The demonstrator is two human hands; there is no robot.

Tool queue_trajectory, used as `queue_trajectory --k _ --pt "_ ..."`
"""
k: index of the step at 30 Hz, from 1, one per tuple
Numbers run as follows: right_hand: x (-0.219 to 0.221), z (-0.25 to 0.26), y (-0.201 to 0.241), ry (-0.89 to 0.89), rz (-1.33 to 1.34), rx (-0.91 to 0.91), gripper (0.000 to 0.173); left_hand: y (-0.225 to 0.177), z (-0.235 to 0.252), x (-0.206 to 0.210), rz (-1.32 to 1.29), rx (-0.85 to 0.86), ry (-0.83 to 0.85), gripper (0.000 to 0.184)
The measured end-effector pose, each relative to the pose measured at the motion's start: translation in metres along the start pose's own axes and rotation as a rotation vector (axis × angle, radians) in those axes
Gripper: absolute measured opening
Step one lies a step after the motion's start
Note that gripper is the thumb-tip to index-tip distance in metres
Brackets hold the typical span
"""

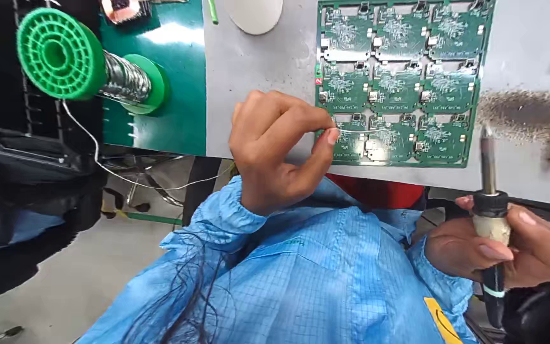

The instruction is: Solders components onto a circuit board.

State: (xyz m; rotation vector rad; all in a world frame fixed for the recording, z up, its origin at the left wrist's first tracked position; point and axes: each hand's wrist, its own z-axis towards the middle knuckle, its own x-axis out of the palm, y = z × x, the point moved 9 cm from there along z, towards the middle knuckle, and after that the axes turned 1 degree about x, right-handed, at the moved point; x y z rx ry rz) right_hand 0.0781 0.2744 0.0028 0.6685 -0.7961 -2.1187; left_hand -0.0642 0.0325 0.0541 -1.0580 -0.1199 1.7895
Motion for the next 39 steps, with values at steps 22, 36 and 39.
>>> queue_trajectory --k 22,36,39 --pt "0.062 0.01 0.01 0.283 0.062 -0.036 0.023 0.037 -0.003 0.003 0.041 -0.056 0.194 0.02" --pt "0.065 0.011 0.01 0.295 0.011 -0.041 0.023 0.036 -0.002 0.006 0.064 -0.056 0.224 0.019" --pt "0.065 0.012 0.01 0.289 0.001 -0.035 0.022 0.036 -0.002 0.006 0.067 -0.055 0.224 0.019"
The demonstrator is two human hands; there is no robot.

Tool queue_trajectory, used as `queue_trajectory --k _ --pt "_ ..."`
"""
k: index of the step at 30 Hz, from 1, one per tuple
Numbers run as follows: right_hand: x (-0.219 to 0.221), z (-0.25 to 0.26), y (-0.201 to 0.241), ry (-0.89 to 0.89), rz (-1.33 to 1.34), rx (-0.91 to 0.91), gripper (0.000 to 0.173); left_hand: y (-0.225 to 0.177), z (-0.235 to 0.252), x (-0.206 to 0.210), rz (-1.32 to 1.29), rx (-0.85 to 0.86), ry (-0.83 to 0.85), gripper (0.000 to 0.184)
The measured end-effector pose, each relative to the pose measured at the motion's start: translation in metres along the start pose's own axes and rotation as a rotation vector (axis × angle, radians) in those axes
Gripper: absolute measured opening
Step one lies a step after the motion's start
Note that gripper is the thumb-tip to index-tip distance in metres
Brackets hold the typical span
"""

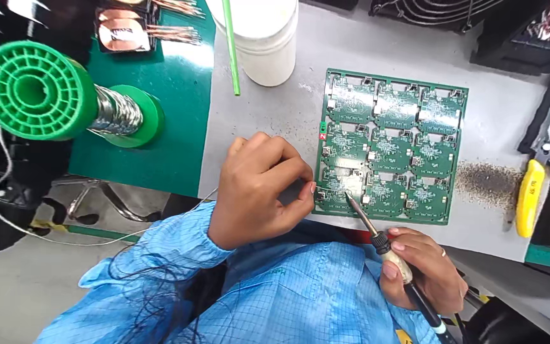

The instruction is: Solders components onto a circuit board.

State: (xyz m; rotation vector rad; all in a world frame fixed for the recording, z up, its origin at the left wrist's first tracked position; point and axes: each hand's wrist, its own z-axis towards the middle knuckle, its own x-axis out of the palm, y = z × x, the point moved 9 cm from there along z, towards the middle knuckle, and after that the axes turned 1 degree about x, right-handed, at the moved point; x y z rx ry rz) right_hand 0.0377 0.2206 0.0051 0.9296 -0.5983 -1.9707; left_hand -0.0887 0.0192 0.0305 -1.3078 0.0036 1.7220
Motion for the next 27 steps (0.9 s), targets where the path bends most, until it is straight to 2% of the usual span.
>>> queue_trajectory --k 27 --pt "0.0003 0.0015 -0.001 0.028 -0.004 0.02 0.024 -0.0001 -0.0004 -0.0016 -0.027 0.003 -0.021 0.02"
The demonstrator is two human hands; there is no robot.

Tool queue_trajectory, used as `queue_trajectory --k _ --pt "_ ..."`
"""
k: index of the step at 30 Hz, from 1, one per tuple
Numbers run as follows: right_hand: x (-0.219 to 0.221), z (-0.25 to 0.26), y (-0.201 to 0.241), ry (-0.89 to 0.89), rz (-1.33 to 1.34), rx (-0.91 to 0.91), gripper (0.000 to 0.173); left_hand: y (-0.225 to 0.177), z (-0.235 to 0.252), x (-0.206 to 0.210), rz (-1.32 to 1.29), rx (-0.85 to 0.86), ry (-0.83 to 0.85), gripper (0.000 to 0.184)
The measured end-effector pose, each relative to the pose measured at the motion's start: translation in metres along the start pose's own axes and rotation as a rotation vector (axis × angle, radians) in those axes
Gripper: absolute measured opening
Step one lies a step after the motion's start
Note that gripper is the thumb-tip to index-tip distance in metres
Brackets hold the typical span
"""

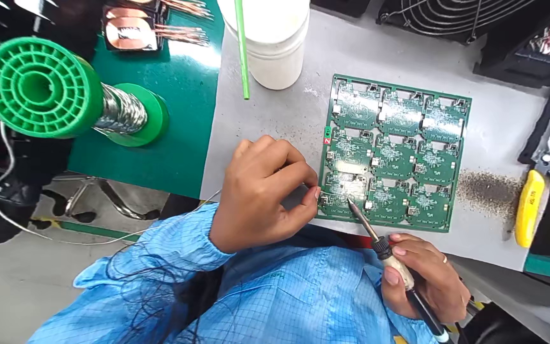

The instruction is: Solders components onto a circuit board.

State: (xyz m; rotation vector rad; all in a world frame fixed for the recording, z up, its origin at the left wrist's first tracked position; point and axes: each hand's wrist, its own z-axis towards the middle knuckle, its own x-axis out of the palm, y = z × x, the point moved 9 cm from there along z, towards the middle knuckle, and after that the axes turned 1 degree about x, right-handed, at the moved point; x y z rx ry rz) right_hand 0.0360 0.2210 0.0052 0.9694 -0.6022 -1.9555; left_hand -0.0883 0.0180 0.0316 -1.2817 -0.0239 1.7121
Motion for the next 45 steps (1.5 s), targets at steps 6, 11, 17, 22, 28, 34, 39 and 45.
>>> queue_trajectory --k 6,11,17,22,28,34,39,45 --pt "0.0003 0.0002 -0.0003 0.023 0.0 0.003 0.023 -0.0004 -0.0002 0.0 0.001 -0.003 0.0 0.019" --pt "-0.0007 0.0001 -0.0009 0.033 -0.005 0.014 0.023 0.0003 -0.0003 -0.0017 -0.02 -0.01 -0.018 0.019" --pt "-0.0006 0.0005 0.0003 0.03 -0.006 0.011 0.023 -0.0011 -0.0003 -0.0006 0.002 0.003 -0.007 0.02" --pt "-0.0004 0.0006 -0.0001 0.031 -0.01 0.01 0.023 -0.0002 -0.0007 -0.0021 -0.014 0.0 -0.02 0.02" --pt "-0.0047 0.0003 -0.002 0.009 0.061 0.035 0.023 0.0011 -0.0008 -0.003 -0.028 -0.008 -0.029 0.02" --pt "-0.0022 0.0017 -0.0013 0.015 0.03 0.011 0.023 0.0008 -0.0008 -0.0025 -0.026 -0.008 -0.027 0.02" --pt "-0.002 0.0024 -0.001 0.015 0.029 0.005 0.023 0.0005 -0.0008 -0.0028 -0.023 -0.005 -0.03 0.02" --pt "-0.0016 0.0027 -0.0015 0.023 0.036 0.007 0.023 0.0009 -0.0008 -0.0026 -0.022 -0.007 -0.031 0.02"
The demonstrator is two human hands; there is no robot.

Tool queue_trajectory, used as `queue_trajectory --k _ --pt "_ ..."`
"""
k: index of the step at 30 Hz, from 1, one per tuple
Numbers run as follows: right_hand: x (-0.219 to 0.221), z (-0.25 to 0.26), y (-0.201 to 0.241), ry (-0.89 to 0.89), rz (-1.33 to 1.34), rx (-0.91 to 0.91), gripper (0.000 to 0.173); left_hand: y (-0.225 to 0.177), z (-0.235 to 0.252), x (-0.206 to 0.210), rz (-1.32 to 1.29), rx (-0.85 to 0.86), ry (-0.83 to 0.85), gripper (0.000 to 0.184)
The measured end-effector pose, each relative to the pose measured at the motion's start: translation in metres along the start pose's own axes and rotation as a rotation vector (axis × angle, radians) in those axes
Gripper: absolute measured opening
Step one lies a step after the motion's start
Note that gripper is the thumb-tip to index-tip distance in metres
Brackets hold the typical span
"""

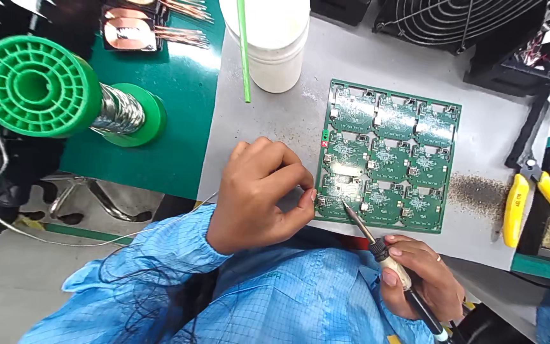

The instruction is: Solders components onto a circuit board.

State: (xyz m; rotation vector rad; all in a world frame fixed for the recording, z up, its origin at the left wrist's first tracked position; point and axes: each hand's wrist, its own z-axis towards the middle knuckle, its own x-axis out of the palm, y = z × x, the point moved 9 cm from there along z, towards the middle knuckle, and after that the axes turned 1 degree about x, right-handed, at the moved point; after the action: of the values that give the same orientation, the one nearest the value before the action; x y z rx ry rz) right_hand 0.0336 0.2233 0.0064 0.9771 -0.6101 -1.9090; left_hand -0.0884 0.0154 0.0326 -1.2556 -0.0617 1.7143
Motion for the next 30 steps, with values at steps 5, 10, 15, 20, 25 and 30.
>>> queue_trajectory --k 5,10,15,20,25,30 --pt "0.001 0.001 0.0 0.002 -0.021 -0.004 0.023 0.0 0.0 0.0 0.0 0.004 -0.001 0.02" --pt "0.0 0.001 0.0 0.001 -0.027 -0.016 0.024 0.0 0.0 0.0 0.001 0.0 0.005 0.02" --pt "-0.007 -0.001 -0.001 -0.04 0.068 0.028 0.026 0.001 0.0 0.001 -0.003 -0.007 0.006 0.019" --pt "-0.001 0.003 0.003 -0.016 0.037 0.01 0.024 0.001 0.0 0.001 -0.007 -0.013 0.011 0.019" --pt "0.003 0.003 0.003 0.011 -0.009 -0.005 0.021 0.001 0.0 0.002 0.001 -0.015 0.017 0.019" --pt "0.004 0.003 0.003 0.022 -0.02 -0.009 0.022 0.002 0.0 0.002 0.005 -0.019 0.019 0.019"
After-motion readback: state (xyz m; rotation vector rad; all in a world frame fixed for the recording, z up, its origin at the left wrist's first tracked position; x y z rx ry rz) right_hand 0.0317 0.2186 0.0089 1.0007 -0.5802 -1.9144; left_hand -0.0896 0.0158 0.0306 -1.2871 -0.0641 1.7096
